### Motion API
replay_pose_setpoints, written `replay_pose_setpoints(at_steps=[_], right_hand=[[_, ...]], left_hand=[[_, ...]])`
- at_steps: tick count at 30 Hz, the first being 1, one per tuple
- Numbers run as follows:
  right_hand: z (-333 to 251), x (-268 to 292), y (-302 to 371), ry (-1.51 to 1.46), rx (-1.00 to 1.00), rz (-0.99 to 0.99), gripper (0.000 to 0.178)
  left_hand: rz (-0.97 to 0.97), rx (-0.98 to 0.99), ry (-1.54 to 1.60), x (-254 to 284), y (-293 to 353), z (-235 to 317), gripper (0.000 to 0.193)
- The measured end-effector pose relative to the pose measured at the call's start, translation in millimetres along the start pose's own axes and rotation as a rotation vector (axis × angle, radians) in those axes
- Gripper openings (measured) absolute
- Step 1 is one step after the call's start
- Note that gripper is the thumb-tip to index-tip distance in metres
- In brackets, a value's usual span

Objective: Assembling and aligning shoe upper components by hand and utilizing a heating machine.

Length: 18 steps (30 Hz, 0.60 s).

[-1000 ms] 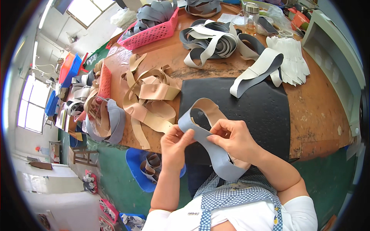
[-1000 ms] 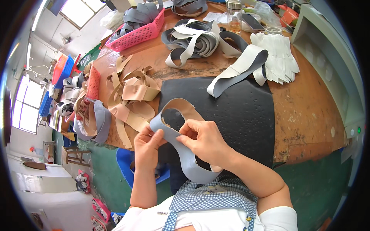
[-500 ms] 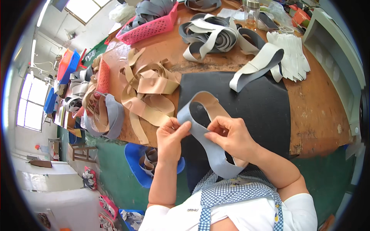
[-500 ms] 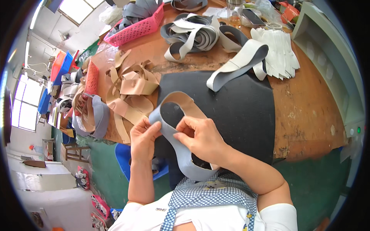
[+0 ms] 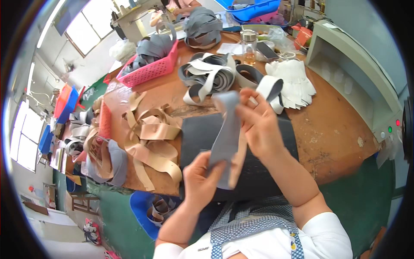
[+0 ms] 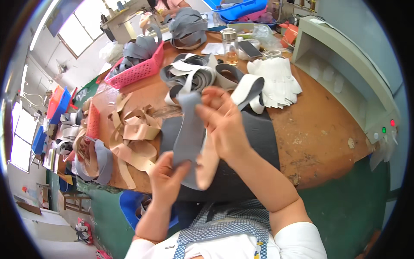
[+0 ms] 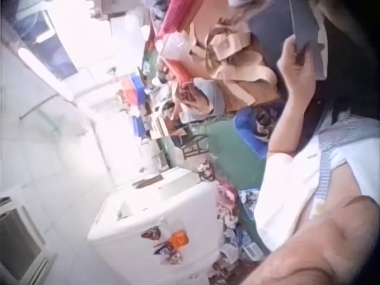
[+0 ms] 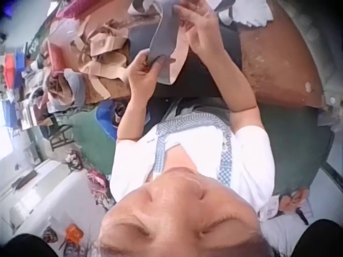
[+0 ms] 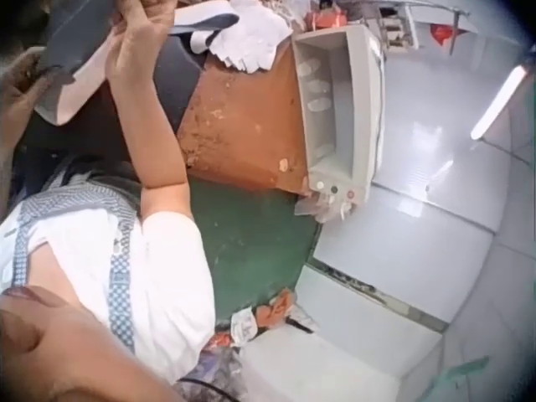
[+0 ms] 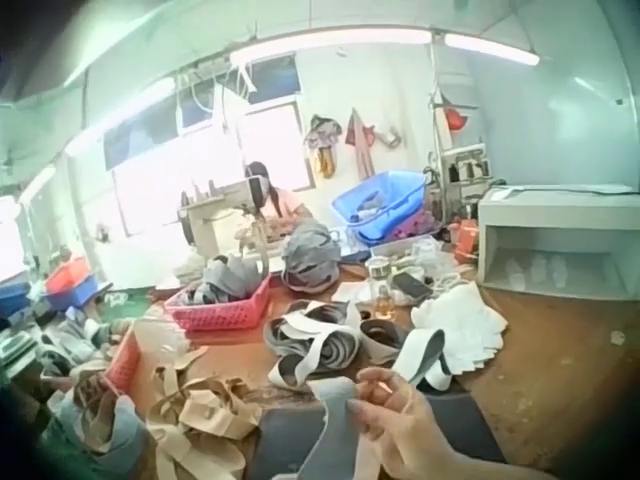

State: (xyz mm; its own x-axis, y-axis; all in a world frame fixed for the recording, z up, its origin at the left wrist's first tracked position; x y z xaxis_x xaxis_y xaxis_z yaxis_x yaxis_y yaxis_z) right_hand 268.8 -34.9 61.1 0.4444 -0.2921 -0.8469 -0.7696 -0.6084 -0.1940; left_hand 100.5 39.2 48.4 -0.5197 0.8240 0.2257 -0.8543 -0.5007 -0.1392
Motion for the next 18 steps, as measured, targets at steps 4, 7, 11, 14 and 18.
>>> replay_pose_setpoints(at_steps=[4, 7, 11, 14, 18], right_hand=[[-58, 34, 14, -0.016, 0.042, 0.051, 0.045], [-69, 109, 45, 0.349, 0.005, 0.282, 0.049], [-106, 102, 128, 1.298, 0.723, 0.327, 0.04], [-49, 27, 142, 1.455, 0.533, -0.52, 0.024], [-9, 56, 114, 1.816, 0.379, -0.537, 0.026]], left_hand=[[0.204, -0.804, -0.982, -9, -19, 66, 0.042], [-0.12, -0.799, -1.331, -63, -7, 9, 0.047], [-0.367, -0.775, -1.594, -103, 41, -65, 0.057], [-0.455, -0.692, -1.698, -115, 49, -69, 0.06], [-0.565, -0.679, -1.704, -121, 48, -67, 0.062]])
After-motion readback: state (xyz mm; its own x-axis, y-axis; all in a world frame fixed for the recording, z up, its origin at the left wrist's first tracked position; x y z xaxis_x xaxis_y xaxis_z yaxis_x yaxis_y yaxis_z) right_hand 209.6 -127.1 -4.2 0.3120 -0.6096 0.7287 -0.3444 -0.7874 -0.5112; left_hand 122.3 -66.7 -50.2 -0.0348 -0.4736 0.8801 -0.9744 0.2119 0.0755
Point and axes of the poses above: each hand's wrist, its own y-axis away from the middle knuckle, its own x-axis out of the back of the hand, z = x × y, the point moved 8 cm from there along -y, towards the middle knuckle, and after that the axes turned 11 degrees about -y, right-handed, at the moved point
